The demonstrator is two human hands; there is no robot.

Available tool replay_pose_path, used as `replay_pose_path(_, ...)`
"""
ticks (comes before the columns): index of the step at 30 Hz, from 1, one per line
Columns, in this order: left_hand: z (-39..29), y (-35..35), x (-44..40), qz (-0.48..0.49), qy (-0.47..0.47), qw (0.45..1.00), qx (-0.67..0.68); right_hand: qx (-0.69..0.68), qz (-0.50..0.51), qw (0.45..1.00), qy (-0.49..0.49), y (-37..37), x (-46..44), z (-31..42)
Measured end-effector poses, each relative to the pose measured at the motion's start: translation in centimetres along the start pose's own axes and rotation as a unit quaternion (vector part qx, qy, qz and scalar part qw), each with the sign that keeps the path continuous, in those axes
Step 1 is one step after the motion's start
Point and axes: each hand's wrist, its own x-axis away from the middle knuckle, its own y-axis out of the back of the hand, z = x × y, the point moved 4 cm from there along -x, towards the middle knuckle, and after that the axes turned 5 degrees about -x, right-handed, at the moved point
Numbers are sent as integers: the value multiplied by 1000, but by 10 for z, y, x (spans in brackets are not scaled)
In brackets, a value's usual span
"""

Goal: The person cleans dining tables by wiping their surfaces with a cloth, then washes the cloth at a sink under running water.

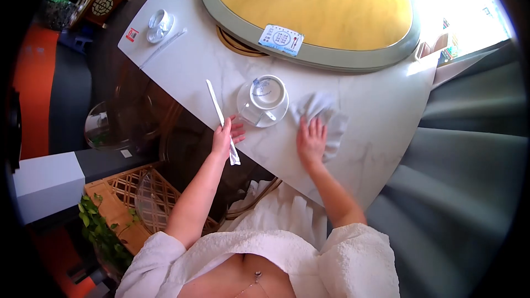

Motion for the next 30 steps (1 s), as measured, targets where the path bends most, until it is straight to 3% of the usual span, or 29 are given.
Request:
replay_pose_path(5,8,52,36,-29,-34,999,-19,-84,83,978,169,-20,59,111)
replay_pose_path(10,21,106,83,-71,-59,996,-21,-136,75,971,181,-71,-5,196)
replay_pose_path(12,34,123,100,-82,-59,995,-11,-122,28,977,171,-100,-46,222)
replay_pose_path(14,43,135,121,-94,-58,994,-4,-103,-39,989,98,-133,-93,230)
replay_pose_path(18,64,151,162,-94,-47,994,8,-4,-53,995,-79,-170,-183,208)
replay_pose_path(20,65,153,186,-81,-59,995,-17,-4,-22,996,-82,-162,-201,216)
replay_pose_path(21,65,156,197,-82,-55,995,-13,-6,12,998,-61,-162,-200,224)
replay_pose_path(22,66,158,204,-80,-24,996,-24,2,-47,999,24,-161,-188,240)
replay_pose_path(24,73,156,206,-70,-2,997,-30,-46,-53,982,174,-159,-144,262)
replay_pose_path(27,73,154,196,-79,-76,991,-82,-117,48,956,265,-128,-60,262)
replay_pose_path(30,53,144,184,-64,-139,974,-167,-80,180,933,302,-75,21,211)
